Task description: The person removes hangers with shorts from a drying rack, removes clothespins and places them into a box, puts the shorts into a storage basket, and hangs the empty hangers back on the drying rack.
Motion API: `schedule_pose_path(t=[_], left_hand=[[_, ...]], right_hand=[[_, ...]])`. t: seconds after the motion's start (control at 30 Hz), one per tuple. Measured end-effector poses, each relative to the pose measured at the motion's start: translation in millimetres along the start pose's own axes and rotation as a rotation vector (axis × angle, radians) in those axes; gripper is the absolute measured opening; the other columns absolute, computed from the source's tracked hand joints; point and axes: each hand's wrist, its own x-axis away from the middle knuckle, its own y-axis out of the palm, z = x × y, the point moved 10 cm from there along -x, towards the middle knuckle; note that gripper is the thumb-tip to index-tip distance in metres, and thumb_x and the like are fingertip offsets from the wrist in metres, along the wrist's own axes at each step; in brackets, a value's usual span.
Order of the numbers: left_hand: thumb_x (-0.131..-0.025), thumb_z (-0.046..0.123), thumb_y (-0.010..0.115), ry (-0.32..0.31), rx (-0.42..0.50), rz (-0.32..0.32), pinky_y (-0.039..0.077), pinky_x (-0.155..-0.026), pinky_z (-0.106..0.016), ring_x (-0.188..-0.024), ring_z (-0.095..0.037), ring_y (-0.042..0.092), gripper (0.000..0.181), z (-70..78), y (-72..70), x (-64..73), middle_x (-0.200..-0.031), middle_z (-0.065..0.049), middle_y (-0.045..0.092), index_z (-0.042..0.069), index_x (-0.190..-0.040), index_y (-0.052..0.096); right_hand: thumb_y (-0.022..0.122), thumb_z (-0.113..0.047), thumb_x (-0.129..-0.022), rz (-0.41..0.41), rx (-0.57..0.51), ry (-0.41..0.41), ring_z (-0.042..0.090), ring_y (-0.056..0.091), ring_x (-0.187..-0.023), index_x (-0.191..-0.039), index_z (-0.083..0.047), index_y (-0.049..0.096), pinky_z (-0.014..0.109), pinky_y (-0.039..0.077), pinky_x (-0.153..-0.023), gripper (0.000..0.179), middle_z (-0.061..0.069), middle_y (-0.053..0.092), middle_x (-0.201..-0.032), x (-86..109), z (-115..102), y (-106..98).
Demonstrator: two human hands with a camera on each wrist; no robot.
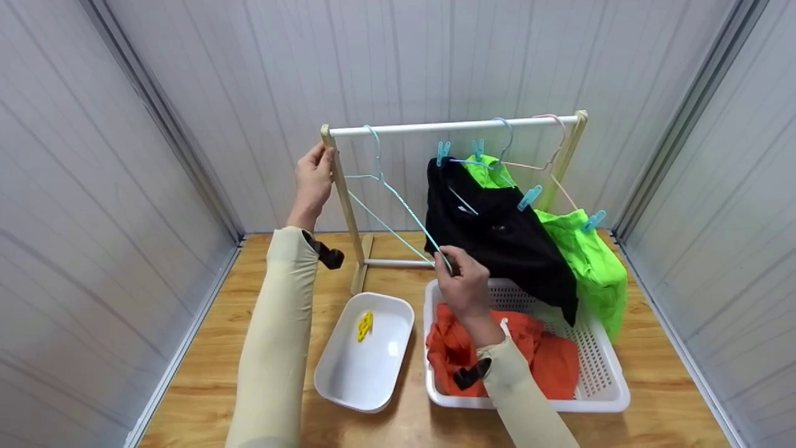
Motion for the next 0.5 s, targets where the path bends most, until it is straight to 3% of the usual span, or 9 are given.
schedule_pose_path(t=[0.3, 0.5], left_hand=[[-0.101, 0.021, 0.05, 0.015, -0.003, 0.005, 0.049, -0.088, -0.04, -0.097, -0.02, 0.055, 0.034, -1.6, 0.7, 4.3, -0.105, -0.011, 0.059, 0.005, -0.13, 0.06], [-0.101, 0.022, 0.051, 0.018, 0.02, 0.004, 0.048, -0.084, -0.038, -0.093, -0.019, 0.054, 0.034, -0.5, 1.3, 1.5, -0.103, -0.009, 0.059, 0.005, -0.129, 0.061]], right_hand=[[0.079, 0.002, -0.074, -0.141, -0.113, 0.016, 0.009, 0.06, -0.056, -0.092, -0.005, 0.07, 0.022, 0.048, -0.049, 0.021, -0.002, 0.067, -0.068, 15.8, -1, 18], [0.08, 0.002, -0.075, -0.228, -0.174, 0.016, 0.008, 0.062, -0.059, -0.092, -0.005, 0.069, 0.027, 0.051, -0.048, 0.021, -0.001, 0.069, -0.072, 16.1, -2, 30]])
